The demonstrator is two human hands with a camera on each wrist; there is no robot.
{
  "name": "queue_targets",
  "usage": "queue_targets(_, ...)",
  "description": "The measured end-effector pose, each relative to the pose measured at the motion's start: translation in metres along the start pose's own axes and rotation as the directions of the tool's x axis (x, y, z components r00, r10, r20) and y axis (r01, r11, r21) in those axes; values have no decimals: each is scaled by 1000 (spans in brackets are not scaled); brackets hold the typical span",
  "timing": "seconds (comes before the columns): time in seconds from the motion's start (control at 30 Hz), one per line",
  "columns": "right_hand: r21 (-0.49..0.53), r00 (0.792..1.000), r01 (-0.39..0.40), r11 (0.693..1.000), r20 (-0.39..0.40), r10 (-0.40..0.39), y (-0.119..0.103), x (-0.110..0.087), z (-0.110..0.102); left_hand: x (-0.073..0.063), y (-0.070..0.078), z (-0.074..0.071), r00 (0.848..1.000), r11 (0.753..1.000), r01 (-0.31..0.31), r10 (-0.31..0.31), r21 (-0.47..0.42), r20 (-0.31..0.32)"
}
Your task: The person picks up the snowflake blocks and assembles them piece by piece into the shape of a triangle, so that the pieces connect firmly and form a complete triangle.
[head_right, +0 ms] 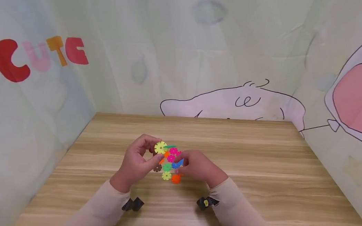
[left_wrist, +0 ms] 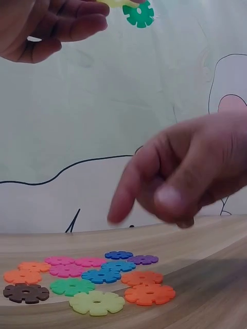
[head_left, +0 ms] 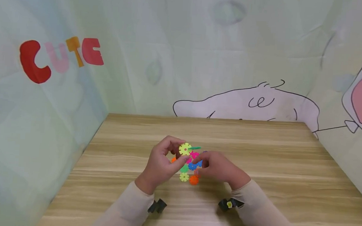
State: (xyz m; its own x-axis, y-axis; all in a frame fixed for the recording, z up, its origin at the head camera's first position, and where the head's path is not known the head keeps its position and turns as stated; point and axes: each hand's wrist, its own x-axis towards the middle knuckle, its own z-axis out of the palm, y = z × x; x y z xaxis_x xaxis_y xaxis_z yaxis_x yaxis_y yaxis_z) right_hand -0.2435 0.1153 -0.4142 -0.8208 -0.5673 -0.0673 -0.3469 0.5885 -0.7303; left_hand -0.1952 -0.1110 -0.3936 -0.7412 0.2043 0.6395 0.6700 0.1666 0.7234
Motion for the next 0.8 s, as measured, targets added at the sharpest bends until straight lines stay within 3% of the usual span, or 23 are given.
queue_targets(0.17,-105,993,-85,991,72,93,4,4,16,0,1,-1,1000,1000,13,-13,-4,7)
queue_targets(0.33,-172,992,-49,984,110,69,7,4,24,1,0,-1,1000,1000,6,-6,-16,14)
queue_targets(0.57,-242,994,-7,970,103,33,6,5,27,2,0,1,1000,1000,14,-13,-13,21)
queue_targets(0.8,-286,992,-40,957,100,71,5,4,28,0,0,1,999,999,38,-38,-11,13)
